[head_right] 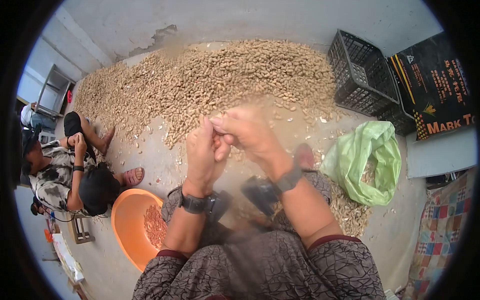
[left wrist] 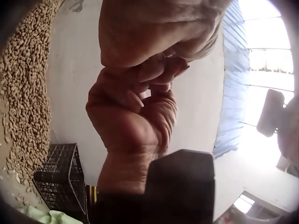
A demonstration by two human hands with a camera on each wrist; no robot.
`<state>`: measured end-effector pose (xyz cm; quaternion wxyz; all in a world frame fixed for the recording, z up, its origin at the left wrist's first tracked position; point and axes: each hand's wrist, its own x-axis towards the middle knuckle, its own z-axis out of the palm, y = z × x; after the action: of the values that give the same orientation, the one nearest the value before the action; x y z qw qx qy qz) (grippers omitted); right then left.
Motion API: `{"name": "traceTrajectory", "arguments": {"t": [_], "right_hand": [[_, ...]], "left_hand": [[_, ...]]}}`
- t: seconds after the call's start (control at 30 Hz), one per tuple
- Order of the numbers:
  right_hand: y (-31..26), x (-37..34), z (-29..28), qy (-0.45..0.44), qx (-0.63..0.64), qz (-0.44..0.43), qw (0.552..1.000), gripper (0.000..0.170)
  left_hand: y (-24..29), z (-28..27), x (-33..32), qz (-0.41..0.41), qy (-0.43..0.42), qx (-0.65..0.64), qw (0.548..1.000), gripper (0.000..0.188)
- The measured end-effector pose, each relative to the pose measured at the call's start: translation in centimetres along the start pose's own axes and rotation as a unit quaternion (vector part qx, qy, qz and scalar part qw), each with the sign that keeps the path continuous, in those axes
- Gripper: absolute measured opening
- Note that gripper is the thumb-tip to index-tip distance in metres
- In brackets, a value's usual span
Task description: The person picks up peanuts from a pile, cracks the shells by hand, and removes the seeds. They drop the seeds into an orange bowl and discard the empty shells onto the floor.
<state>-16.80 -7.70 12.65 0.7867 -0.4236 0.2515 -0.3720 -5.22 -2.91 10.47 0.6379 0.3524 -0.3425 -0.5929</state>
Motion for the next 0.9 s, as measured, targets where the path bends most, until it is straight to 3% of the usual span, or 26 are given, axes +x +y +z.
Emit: {"name": "traceTrajectory", "arguments": {"t": [0.17,0.23,0.37,0.53,0.63,0.73,0.9], "right_hand": [[0.5,0.6,-0.1,-0.005,-0.02,-0.013,1.0,0.026],[-0.2,0.2,0.7,0.042,-0.043,-0.036,0.998,0.026],[-1.3,0.1,1.1,0.081,-0.172,-0.056,0.98,0.025],[-0.5,0.3,0.7,0.083,-0.125,-0.04,0.988,0.019],[-0.1,0.7,0.6,0.05,-0.107,-0.022,0.993,0.019],[0.7,1.1,0.7,0.071,-0.096,-0.043,0.992,0.019],[0.7,1.6,1.4,0.084,-0.073,-0.036,0.993,0.02]], "left_hand": [[0.6,0.5,0.6,-0.008,-0.002,-0.115,0.993,0.032],[1.0,0.4,0.8,-0.02,-0.01,-0.161,0.987,0.029],[1.3,0.2,1.2,0.012,0.052,-0.103,0.993,0.026],[0.3,0.7,0.8,0.035,0.055,-0.045,0.997,0.026],[0.3,0.7,0.5,0.037,0.103,-0.003,0.994,0.032],[0.6,0.2,0.4,0.038,0.06,-0.049,0.996,0.029],[0.9,-0.3,0.9,0.101,0.08,0.088,0.988,0.023]]}}
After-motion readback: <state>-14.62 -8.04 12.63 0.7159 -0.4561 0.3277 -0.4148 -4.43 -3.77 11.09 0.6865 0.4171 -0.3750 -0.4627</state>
